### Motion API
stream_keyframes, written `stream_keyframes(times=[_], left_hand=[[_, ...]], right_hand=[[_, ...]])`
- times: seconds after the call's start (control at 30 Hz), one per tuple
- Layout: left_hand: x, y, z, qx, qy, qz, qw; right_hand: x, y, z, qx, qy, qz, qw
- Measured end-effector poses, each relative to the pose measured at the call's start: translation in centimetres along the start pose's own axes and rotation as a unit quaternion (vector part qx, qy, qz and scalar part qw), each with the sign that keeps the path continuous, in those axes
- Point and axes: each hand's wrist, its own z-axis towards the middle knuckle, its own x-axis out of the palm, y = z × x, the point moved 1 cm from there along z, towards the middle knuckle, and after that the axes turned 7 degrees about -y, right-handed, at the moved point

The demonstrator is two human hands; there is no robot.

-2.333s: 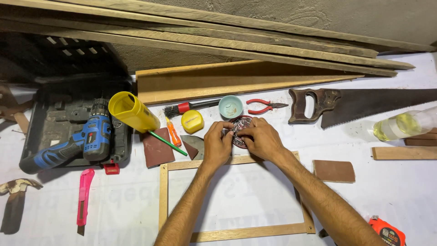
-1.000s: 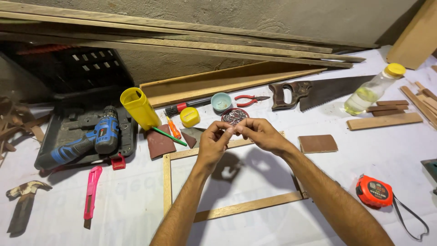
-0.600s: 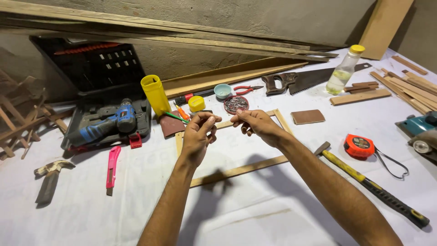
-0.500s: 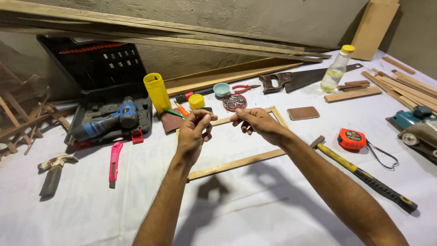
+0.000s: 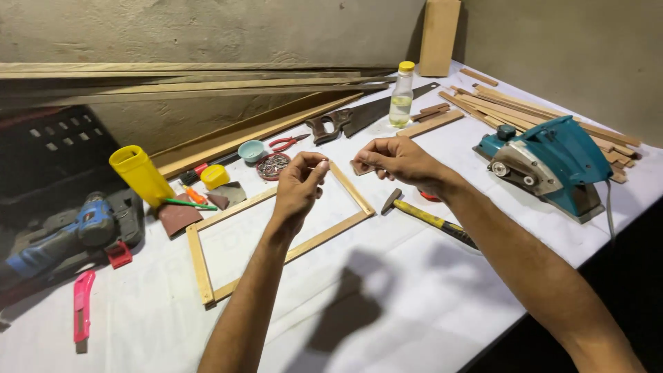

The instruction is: The person assembles a rectangular wooden frame on a workbench. They position a thin wooden strip across the frame, measure the frame and strip with a tape measure, sand a small wood piece with sandpaper, pick nails from a tin, and hammer nails into the frame joints.

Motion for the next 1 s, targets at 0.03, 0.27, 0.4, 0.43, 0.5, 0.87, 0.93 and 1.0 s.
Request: stream_keyframes(times=[0.03, 0.27, 0.4, 0.43, 0.5, 0.87, 0.93, 1.0], left_hand=[[1.2, 0.7, 0.7, -0.003, 0.005, 0.0, 1.0], [6.6, 8.1, 4.8, -0.045, 0.047, 0.036, 0.997], [7.8, 11.4, 5.9, -0.083, 0.047, 0.067, 0.993], [8.2, 11.8, 6.2, -0.085, 0.046, 0.068, 0.993], [8.6, 12.4, 6.8, -0.096, 0.039, 0.093, 0.99], [5.3, 10.8, 6.3, -0.077, 0.034, 0.07, 0.994], [3.6, 9.2, 5.5, -0.055, 0.021, 0.07, 0.996], [1.7, 6.8, 4.2, -0.016, 0.01, 0.075, 0.997]], right_hand=[[-1.4, -1.4, 0.2, 0.002, -0.005, 0.001, 1.0], [-6.8, -9.2, -0.2, 0.011, -0.036, -0.156, 0.987], [-6.0, -11.4, -1.2, 0.061, 0.042, -0.39, 0.918], [-5.9, -12.3, -1.4, 0.062, 0.044, -0.388, 0.919], [-5.4, -13.9, -1.5, 0.111, 0.102, -0.485, 0.861], [-5.4, -16.5, -0.7, -0.042, -0.032, -0.393, 0.918], [-3.5, -12.7, -0.5, -0.058, -0.072, -0.377, 0.922], [-0.5, -6.7, -1.1, 0.031, -0.092, -0.205, 0.974]])
